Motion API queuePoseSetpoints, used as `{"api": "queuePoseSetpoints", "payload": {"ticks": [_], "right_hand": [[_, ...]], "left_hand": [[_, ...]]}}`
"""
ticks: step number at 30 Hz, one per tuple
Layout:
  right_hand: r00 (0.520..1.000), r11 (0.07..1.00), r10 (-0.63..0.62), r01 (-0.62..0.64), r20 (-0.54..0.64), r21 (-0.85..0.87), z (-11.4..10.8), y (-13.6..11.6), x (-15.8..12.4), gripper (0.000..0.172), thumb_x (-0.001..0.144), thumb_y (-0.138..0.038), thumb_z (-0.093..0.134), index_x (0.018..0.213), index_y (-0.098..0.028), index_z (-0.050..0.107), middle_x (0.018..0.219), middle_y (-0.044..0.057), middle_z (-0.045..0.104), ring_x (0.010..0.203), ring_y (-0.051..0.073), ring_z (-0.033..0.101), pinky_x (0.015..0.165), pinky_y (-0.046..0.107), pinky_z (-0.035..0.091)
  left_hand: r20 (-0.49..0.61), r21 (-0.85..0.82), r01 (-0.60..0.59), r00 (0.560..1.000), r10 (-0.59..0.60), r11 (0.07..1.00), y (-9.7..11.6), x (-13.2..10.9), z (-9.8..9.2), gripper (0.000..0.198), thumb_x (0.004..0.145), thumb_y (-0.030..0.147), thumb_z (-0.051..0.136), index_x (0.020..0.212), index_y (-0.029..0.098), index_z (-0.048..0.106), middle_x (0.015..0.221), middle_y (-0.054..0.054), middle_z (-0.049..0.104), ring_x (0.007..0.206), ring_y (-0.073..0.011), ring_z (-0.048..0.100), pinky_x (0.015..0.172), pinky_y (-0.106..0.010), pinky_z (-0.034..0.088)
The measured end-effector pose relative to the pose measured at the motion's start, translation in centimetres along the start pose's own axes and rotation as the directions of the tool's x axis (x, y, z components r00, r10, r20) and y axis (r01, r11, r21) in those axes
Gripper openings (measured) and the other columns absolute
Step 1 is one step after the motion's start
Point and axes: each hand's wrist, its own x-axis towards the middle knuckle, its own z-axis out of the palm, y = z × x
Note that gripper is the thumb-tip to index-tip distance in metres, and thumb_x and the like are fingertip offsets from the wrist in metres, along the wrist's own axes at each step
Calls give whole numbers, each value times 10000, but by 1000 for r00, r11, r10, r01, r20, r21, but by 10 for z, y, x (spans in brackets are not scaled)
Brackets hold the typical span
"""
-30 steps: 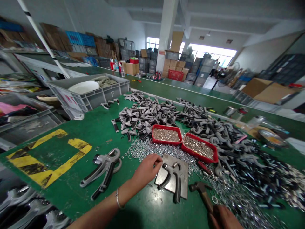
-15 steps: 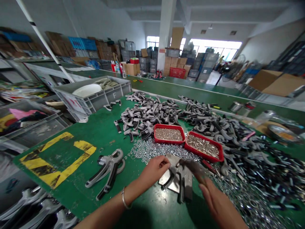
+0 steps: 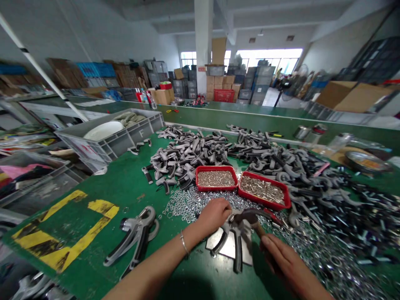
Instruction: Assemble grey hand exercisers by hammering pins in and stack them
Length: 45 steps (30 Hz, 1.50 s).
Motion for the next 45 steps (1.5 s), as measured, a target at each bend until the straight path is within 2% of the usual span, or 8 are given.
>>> {"api": "queuePoseSetpoints", "payload": {"ticks": [4, 9, 14, 24, 29, 34, 39, 45], "right_hand": [[939, 937, 215, -122, -267, 328, 7, 16, -20, 485, 764, -719, 571, 789, -244, 662, 767, 40, 704, 744, 222, 671, 635, 282, 570], [886, 719, 427, -209, -183, 663, 33, 39, -39, 534, 715, -685, 693, 1023, -257, 610, 633, -50, 615, 407, 105, 517, 337, 195, 427], [894, 627, 437, -226, -96, 746, 40, 40, -38, 526, 722, -677, 699, 1000, -257, 549, 492, -134, 417, 270, 30, 219, 239, 150, 184], [914, 655, 390, -188, -114, 732, 38, 36, -41, 463, 759, -642, 688, 986, -257, 568, 615, -89, 469, 412, 70, 384, 346, 174, 317], [940, 813, 292, -146, -178, 564, 29, 39, -37, 413, 806, -644, 625, 887, -243, 571, 672, -49, 516, 595, 137, 524, 538, 245, 456], [996, 990, 87, -83, -28, 118, -10, 16, -27, 421, 931, -611, 413, 803, -235, 552, 636, -17, 555, 621, 182, 560, 602, 294, 439], [993, 980, -119, 113, -28, -163, -35, -28, -9, 396, 994, -541, 285, 960, -243, 543, 771, 22, 634, 706, 206, 600, 681, 313, 430], [985, 913, -65, 124, 162, -389, -21, -25, 31, 393, 987, -504, 309, 870, -222, 557, 831, 82, 680, 782, 256, 645, 725, 353, 453]], "left_hand": [[58, 76, -26, 998, 22, 997, 5, 13, 4, 158, 904, 213, 548, 857, 184, 695, 898, -38, 695, 887, -190, 628, 805, -286, 455], [115, 160, -61, 992, 43, 985, 9, 20, 6, 169, 898, 193, 540, 839, 180, 698, 886, -46, 702, 860, -197, 635, 789, -290, 456], [127, 241, -89, 990, 59, 967, 8, 23, 13, 161, 902, 198, 541, 843, 176, 689, 902, -55, 700, 857, -201, 637, 788, -293, 457], [173, 393, -223, 971, 166, 892, 18, 21, 17, 192, 951, 190, 491, 868, 145, 658, 906, -99, 669, 890, -244, 609, 830, -377, 432], [246, 487, -437, 899, 361, 756, 18, 17, 25, 195, 969, 152, 455, 920, 122, 641, 938, -104, 650, 931, -257, 576, 871, -417, 408], [74, 466, -198, 980, 185, 862, 7, 4, 24, 194, 975, 257, 502, 1065, 118, 604, 1051, -113, 638, 999, -265, 570, 891, -414, 432], [43, 296, -152, 988, 145, 943, 1, -30, 5, 245, 948, 145, 477, 1174, 163, 569, 1169, -93, 602, 1102, -239, 517, 988, -396, 384], [197, 378, -229, 967, 164, 897, 0, -36, 1, 155, 957, 190, 499, 1019, 177, 641, 1036, -79, 636, 1042, -249, 520, 939, -398, 372]]}}
